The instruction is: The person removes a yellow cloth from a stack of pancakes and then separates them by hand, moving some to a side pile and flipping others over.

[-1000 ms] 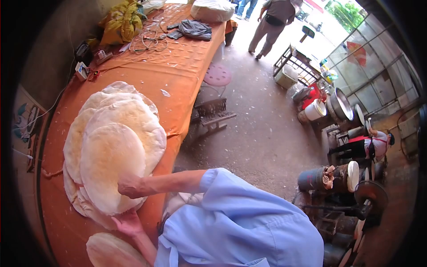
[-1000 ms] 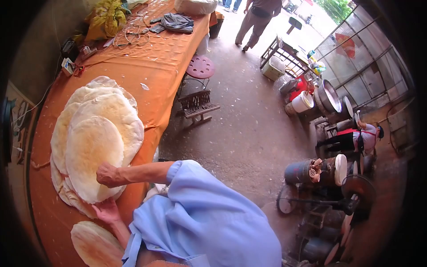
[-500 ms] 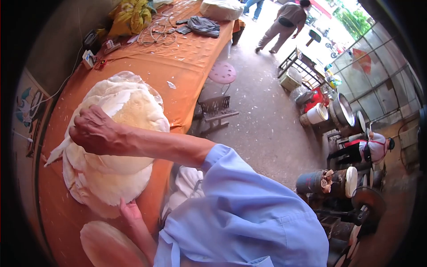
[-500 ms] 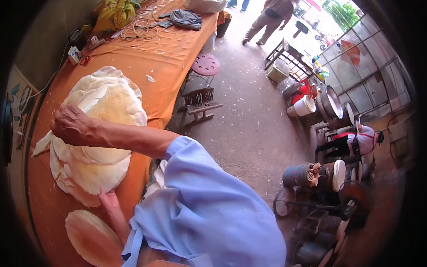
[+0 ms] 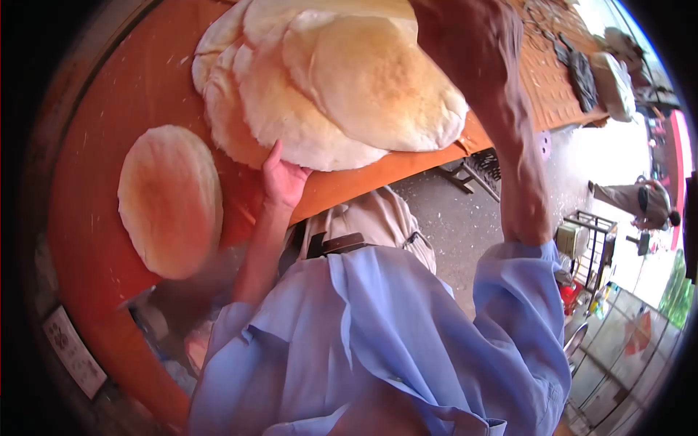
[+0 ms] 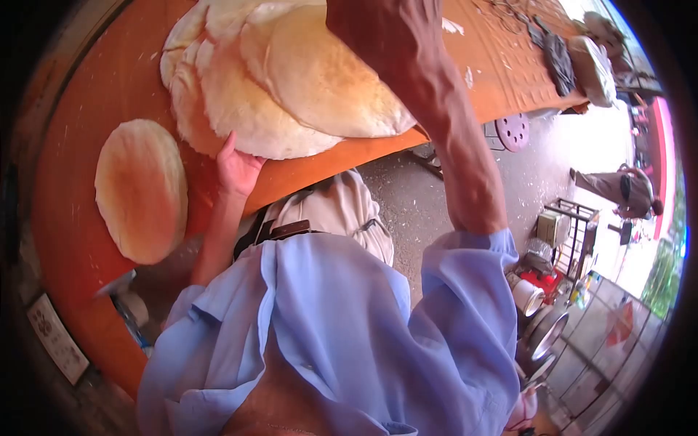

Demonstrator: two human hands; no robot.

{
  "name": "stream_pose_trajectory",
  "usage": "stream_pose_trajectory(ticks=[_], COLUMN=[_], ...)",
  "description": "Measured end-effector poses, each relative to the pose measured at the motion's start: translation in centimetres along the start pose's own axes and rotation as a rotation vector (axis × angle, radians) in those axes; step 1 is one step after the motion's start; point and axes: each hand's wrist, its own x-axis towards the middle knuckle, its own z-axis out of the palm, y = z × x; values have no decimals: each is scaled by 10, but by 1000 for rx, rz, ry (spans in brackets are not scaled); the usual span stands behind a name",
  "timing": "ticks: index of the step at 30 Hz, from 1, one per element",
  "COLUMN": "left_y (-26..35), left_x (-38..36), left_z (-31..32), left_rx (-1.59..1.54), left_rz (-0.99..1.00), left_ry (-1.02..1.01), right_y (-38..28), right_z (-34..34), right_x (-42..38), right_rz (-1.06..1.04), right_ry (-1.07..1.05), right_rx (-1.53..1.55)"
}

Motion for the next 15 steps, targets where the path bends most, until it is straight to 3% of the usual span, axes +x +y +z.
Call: stream_pose_trajectory(ticks=[1,3,4,5,7,8,9,11,12,14,15], left_y=[1,4,5,6,7,6,7,5,3,-14,-21], left_x=[0,-3,-5,-10,-26,-34,-33,-38,-30,-11,-2], left_z=[4,18,20,16,9,11,13,16,18,34,40], left_rx=[-33,-12,-4,186,582,623,675,776,720,541,447], left_rz=[4,1,-3,48,133,258,260,247,66,-109,-190], left_ry=[-22,38,68,187,425,580,560,522,426,355,315], right_y=[-9,-23,-21,-16,4,5,15,42,50,97,65], right_z=[9,53,78,100,125,108,111,104,96,93,51], right_x=[-13,-59,-86,-109,-139,-126,-123,-92,-65,-20,21], right_rz=[-53,-64,-4,52,123,211,142,25,69,182,0], right_ry=[-95,-153,-291,-430,-468,-519,-357,-383,-340,-313,-92], right_rx=[-98,149,167,186,237,228,235,45,72,45,-11])
